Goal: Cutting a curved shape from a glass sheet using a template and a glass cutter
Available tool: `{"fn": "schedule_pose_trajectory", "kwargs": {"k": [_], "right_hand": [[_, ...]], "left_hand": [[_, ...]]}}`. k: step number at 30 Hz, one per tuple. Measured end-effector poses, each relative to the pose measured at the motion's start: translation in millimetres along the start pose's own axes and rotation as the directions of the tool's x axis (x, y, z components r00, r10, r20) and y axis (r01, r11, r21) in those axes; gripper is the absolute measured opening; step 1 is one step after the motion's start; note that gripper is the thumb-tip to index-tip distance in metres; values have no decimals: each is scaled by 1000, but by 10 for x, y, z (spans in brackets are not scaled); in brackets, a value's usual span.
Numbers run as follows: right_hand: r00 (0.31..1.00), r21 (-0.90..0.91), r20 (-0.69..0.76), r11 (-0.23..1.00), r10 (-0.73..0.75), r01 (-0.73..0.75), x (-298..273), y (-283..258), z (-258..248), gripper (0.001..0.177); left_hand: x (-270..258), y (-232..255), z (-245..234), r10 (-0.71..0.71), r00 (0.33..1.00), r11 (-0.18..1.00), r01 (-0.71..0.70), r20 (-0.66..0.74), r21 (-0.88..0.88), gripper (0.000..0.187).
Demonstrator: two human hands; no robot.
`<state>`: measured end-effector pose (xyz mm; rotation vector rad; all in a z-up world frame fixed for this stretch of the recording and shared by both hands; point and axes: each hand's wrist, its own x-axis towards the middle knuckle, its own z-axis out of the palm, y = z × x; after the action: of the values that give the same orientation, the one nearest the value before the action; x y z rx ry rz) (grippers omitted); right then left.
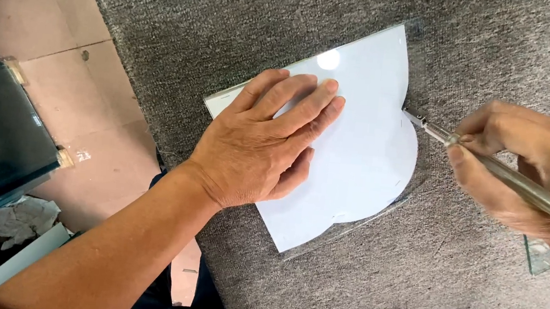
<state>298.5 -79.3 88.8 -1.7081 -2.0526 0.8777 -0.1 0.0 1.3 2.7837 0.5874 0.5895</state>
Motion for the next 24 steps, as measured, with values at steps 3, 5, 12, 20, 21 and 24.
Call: {"fn": "schedule_pose_trajectory", "kwargs": {"k": [3,5,12,20,21,24], "right_hand": [[1000,-17,6,1000,-1,1,-9,8,-4,25],[1000,-32,17,999,12,-12,-23,-2,-26,27],[999,-13,19,999,-36,36,-75,61,-16,27],[999,-93,27,995,-43,46,-190,146,0,31],[998,-132,32,989,-58,62,-220,190,5,31],[994,-39,-28,994,104,-105,-175,-130,10,33]], "left_hand": [[-9,-5,13,-2,1000,1000,2,12,-8,56],[-4,-2,12,-3,1000,1000,3,9,-13,56],[-7,-8,5,1,1000,1000,-1,6,-3,55],[-9,-1,7,4,1000,1000,-4,15,3,55],[-9,-5,10,2,1000,1000,-2,9,-8,55],[-14,1,23,0,1000,1000,0,3,-28,55]]}}
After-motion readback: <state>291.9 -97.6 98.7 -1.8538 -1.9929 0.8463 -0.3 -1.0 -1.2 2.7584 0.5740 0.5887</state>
